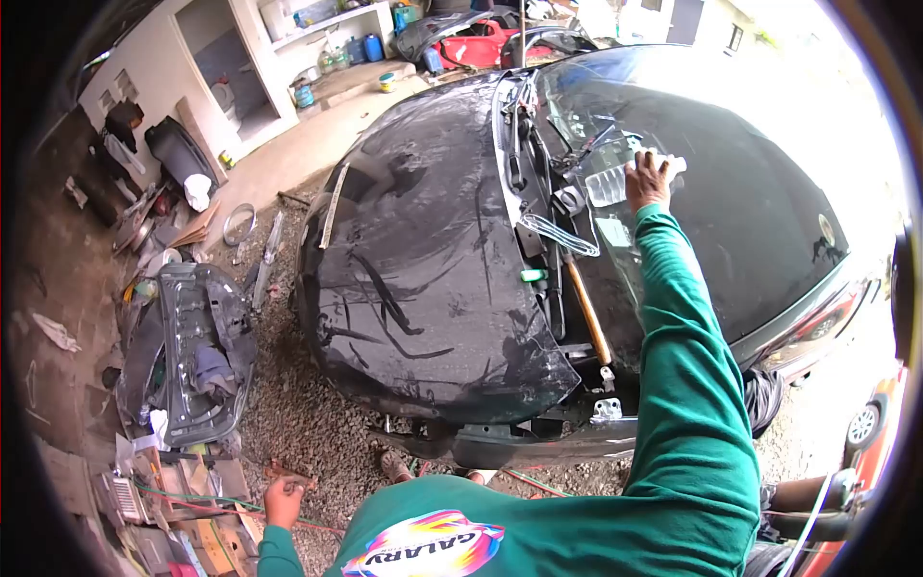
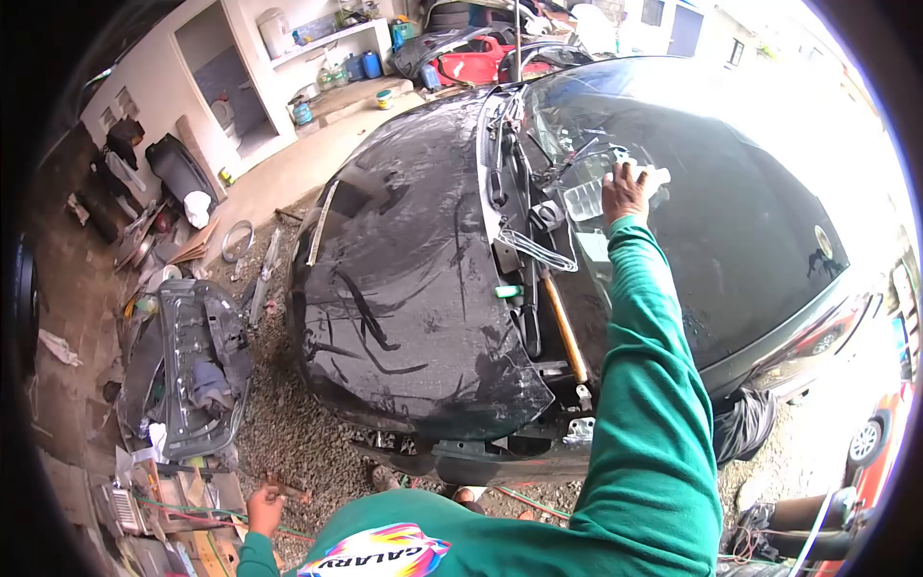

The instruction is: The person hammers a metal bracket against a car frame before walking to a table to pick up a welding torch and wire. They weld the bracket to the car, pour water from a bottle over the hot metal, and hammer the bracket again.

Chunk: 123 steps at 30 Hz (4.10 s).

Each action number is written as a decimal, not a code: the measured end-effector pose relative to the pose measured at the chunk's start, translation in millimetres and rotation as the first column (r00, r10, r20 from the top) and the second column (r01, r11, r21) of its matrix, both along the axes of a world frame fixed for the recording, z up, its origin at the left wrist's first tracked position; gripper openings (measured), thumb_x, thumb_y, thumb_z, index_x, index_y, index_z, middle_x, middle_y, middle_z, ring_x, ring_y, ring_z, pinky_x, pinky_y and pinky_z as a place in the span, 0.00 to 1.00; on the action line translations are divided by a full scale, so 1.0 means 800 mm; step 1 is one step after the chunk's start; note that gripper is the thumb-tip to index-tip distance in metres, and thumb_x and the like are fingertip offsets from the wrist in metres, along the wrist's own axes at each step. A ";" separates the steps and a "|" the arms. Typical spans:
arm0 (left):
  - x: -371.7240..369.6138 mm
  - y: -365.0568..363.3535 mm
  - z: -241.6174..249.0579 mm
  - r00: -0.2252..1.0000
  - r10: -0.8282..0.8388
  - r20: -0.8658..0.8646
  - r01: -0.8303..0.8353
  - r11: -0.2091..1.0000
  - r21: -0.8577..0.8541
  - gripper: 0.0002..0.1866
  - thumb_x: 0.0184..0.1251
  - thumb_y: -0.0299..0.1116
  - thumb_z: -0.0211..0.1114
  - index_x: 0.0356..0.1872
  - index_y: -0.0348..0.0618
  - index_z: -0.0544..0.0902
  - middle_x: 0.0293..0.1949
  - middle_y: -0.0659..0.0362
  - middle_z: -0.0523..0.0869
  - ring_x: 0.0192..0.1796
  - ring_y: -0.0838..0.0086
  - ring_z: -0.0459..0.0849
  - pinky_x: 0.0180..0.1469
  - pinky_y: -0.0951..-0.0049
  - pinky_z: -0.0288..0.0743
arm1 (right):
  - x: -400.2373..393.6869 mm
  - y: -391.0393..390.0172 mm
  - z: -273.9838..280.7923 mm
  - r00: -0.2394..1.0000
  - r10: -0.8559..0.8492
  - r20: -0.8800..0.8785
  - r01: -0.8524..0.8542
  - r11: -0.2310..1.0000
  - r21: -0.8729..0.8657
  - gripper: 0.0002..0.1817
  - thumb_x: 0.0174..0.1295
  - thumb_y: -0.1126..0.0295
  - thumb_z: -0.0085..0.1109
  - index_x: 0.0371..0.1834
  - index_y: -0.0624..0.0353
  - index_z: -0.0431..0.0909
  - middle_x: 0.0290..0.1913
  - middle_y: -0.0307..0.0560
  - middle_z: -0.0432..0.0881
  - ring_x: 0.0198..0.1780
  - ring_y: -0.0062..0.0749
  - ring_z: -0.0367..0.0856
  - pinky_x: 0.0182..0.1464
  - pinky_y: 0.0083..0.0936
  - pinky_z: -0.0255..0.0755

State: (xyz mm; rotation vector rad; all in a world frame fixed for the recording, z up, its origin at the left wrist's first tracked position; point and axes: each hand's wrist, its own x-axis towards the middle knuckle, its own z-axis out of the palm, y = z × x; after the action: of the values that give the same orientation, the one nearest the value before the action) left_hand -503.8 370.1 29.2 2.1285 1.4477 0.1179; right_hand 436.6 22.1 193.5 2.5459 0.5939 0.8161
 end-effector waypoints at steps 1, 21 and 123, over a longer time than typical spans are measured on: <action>-0.012 -0.004 -0.002 0.999 0.051 -0.005 -0.051 0.998 -0.023 0.19 0.66 0.31 0.80 0.56 0.35 0.90 0.44 0.50 0.95 0.45 0.64 0.95 0.52 0.63 0.88 | 0.007 0.008 -0.013 1.000 0.008 -0.007 -0.008 1.000 -0.003 0.18 0.76 0.65 0.55 0.66 0.44 0.84 0.70 0.45 0.79 0.80 0.49 0.69 0.82 0.74 0.53; 0.290 0.019 0.080 0.875 -0.451 0.176 0.453 0.891 0.029 0.19 0.70 0.29 0.77 0.59 0.36 0.89 0.51 0.48 0.96 0.50 0.65 0.96 0.55 0.64 0.89 | -0.232 -0.058 -0.093 0.677 0.161 -0.718 0.024 0.971 0.240 0.29 0.65 0.51 0.75 0.61 0.61 0.83 0.52 0.62 0.92 0.56 0.60 0.91 0.61 0.50 0.85; 0.634 -0.394 -0.067 0.845 -0.212 0.491 0.279 -0.608 -0.743 0.33 0.88 0.65 0.52 0.69 0.48 0.84 0.66 0.59 0.87 0.66 0.69 0.82 0.75 0.65 0.70 | -0.898 -0.198 -0.022 0.588 0.167 -0.791 0.768 -0.422 0.482 0.11 0.76 0.74 0.65 0.58 0.65 0.82 0.36 0.34 0.83 0.29 0.13 0.76 0.32 0.16 0.72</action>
State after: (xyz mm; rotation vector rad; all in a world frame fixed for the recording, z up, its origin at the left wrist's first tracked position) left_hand 3.4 55.1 -24.0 0.5584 0.1068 -1.0687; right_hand -282.1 -136.6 176.1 3.8692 -2.0347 -0.2657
